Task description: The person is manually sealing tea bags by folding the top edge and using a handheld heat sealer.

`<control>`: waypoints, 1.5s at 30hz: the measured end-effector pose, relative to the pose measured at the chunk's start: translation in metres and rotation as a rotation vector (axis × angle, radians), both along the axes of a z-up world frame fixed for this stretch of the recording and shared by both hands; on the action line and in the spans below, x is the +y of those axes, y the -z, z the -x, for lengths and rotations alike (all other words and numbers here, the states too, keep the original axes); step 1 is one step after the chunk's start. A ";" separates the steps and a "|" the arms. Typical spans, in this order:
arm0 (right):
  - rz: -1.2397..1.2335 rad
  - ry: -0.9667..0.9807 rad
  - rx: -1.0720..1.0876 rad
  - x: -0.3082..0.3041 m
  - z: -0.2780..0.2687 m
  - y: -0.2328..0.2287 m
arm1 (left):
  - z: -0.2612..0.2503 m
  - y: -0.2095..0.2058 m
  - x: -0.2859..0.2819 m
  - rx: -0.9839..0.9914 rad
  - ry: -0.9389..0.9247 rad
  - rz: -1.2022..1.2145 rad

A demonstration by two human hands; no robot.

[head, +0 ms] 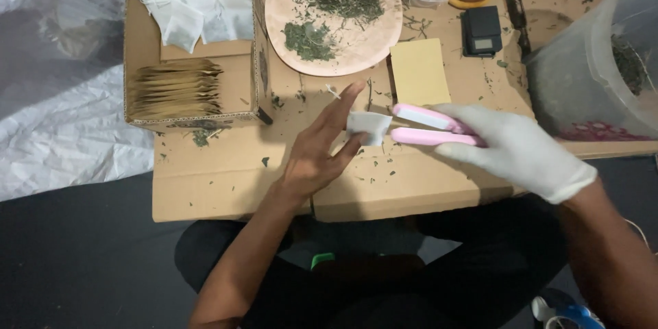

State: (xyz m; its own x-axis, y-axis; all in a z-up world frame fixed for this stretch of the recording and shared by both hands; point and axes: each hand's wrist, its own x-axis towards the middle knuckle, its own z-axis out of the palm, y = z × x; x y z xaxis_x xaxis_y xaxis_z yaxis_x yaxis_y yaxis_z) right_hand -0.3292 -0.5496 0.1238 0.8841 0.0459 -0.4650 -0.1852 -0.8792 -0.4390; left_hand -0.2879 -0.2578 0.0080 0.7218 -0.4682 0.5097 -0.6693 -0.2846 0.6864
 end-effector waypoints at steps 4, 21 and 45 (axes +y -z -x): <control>-0.071 -0.173 -0.261 -0.002 0.000 0.025 | 0.001 -0.001 -0.002 0.021 0.007 -0.014; -0.120 -0.179 -0.288 0.034 -0.030 0.044 | -0.006 0.015 -0.006 0.028 -0.015 0.123; -0.054 -0.185 -0.262 0.033 -0.039 0.058 | -0.009 0.016 -0.001 0.029 -0.006 0.043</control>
